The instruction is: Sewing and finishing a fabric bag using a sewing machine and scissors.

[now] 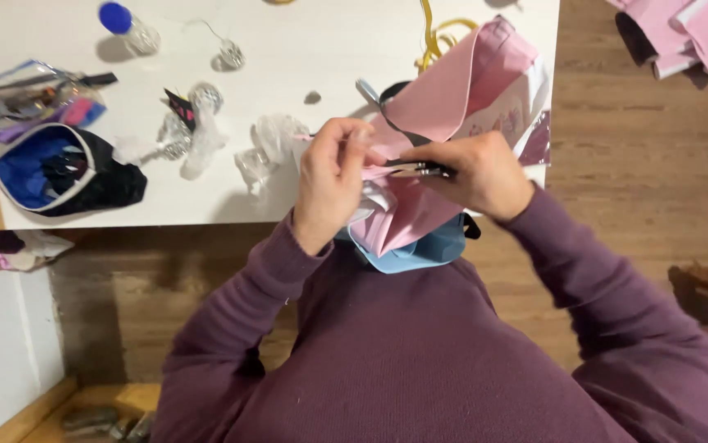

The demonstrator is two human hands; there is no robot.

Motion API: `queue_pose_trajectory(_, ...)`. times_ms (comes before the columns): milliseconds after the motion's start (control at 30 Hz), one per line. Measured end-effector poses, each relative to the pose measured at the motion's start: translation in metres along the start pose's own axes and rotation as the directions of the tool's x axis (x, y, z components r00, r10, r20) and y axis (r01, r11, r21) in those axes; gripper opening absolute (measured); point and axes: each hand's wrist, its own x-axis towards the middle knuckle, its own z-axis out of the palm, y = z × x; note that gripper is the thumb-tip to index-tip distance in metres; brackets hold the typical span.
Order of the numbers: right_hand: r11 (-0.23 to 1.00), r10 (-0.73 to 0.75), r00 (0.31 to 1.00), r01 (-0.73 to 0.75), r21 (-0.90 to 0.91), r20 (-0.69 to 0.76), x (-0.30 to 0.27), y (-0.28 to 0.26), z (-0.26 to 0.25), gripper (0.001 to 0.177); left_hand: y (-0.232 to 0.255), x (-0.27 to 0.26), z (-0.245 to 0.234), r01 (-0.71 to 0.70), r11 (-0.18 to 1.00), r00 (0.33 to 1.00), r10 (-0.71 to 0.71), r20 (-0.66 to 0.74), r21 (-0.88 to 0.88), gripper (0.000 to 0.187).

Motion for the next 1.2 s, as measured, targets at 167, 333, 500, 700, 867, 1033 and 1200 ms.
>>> queue_pose_trajectory(167,0.966,-0.220,0.939,0.173,-0.190,-0.263,-0.010,0.024,0.032,0.028,0.015,0.002,-0.015,0.020,0.995,0.998,-0.026,0.057,0.097,0.051)
queue_pose_trajectory(333,0.899,-0.404,0.826,0.280,-0.336,-0.393,-0.009,0.024,0.047,0.015,0.029,-0.009,-0.010,-0.060,0.973,0.985,0.022,0.171,0.221,0.027)
queue_pose_trajectory(500,0.937,-0.327,0.827,0.220,-0.272,-0.457,-0.020,0.036,0.063,0.016,0.012,-0.013,-0.004,-0.225,0.866,0.972,0.171,0.159,0.447,0.025)
queue_pose_trajectory(700,0.980,0.065,0.918,0.015,0.197,-0.392,-0.031,0.039,0.055,0.017,-0.011,-0.010,0.009,-0.286,0.844,0.958,0.258,0.124,0.454,0.008)
queue_pose_trajectory(867,0.853,0.344,0.923,-0.231,0.468,-0.172,-0.034,0.023,0.011,0.016,-0.022,-0.008,0.013,-0.301,0.866,0.953,0.287,0.095,0.400,0.008)
queue_pose_trajectory(1033,0.959,0.280,0.960,-0.279,-0.040,0.007,-0.018,0.003,-0.016,0.026,-0.021,-0.009,0.014,-0.315,0.867,0.948,0.308,0.082,0.385,0.009)
queue_pose_trajectory(1200,0.959,0.253,0.959,-0.232,-0.161,0.127,-0.008,0.009,-0.019,0.030,-0.029,-0.011,0.016,-0.331,0.859,0.943,0.322,0.090,0.390,0.007)
